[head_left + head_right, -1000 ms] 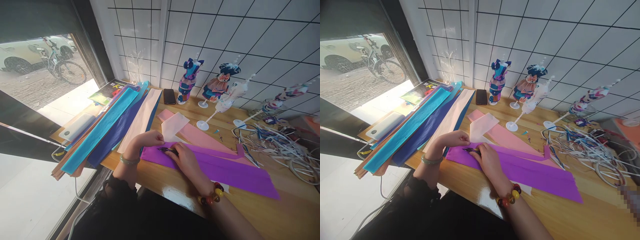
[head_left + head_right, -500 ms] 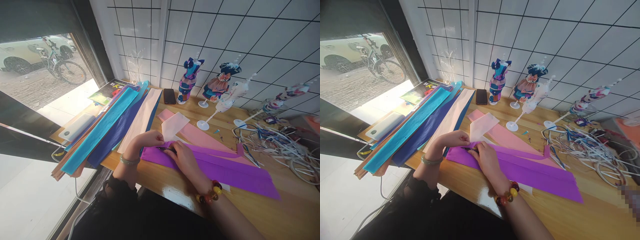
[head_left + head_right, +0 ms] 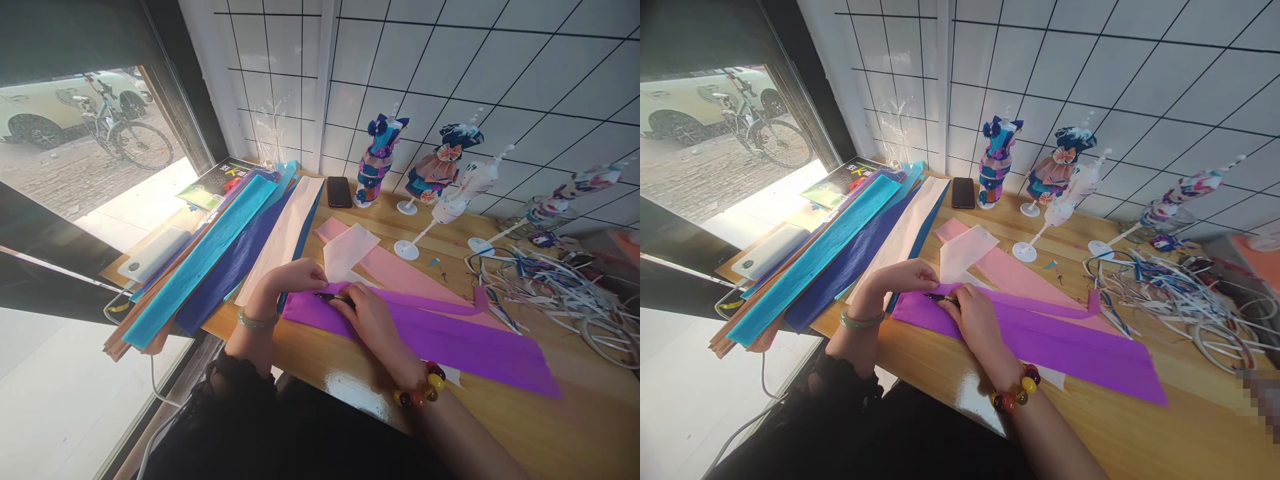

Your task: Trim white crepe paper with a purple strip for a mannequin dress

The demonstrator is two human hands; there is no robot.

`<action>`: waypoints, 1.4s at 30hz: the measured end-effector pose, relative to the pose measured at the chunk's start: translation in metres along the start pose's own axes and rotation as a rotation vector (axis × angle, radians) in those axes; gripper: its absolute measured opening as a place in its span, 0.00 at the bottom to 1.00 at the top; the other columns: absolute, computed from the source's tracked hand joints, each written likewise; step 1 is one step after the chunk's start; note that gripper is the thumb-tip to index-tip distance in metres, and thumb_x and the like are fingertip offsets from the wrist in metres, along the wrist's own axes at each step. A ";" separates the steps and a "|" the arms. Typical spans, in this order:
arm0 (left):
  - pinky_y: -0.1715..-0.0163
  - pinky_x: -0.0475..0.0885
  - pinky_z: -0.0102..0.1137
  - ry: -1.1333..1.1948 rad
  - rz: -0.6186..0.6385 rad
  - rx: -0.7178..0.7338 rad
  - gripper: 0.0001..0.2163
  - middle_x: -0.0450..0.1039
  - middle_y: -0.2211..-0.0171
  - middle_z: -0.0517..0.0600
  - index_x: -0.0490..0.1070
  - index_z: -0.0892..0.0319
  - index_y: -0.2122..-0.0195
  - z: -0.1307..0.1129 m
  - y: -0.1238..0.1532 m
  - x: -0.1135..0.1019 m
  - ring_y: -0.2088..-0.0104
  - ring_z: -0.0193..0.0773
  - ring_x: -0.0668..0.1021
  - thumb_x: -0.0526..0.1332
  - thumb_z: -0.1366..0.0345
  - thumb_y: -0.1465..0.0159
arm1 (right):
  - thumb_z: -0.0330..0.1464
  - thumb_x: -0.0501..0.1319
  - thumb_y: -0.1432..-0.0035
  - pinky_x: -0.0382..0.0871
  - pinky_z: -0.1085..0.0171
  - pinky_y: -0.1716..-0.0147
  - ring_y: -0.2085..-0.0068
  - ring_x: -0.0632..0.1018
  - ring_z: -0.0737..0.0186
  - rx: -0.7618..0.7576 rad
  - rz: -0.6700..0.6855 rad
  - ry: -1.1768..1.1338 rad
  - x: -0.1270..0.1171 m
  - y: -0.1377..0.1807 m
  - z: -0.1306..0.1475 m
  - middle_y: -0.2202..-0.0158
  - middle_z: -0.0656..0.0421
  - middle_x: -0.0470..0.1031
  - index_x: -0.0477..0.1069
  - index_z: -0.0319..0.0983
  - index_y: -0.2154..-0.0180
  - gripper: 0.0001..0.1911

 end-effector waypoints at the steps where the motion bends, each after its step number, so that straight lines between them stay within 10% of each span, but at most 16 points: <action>1: 0.78 0.53 0.27 -0.002 0.005 0.002 0.09 0.56 0.81 0.43 0.62 0.61 0.82 0.001 0.000 0.000 0.79 0.28 0.58 0.55 0.65 0.46 | 0.43 0.54 0.41 0.65 0.60 0.64 0.64 0.73 0.58 0.000 0.002 -0.002 0.000 0.000 0.000 0.68 0.56 0.72 0.70 0.40 0.65 0.14; 42: 0.78 0.50 0.28 0.017 -0.028 -0.023 0.06 0.55 0.82 0.43 0.64 0.62 0.82 0.002 0.000 -0.001 0.79 0.28 0.57 0.55 0.66 0.50 | 0.46 0.53 0.41 0.64 0.62 0.65 0.65 0.73 0.59 -0.018 0.018 0.002 0.010 -0.007 0.006 0.68 0.56 0.72 0.67 0.40 0.68 0.17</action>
Point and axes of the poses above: each hand's wrist, its own y-axis away from the middle knuckle, its own x-axis out of the palm, z = x × y, the point moved 4 cm from there along -y, towards the middle knuckle
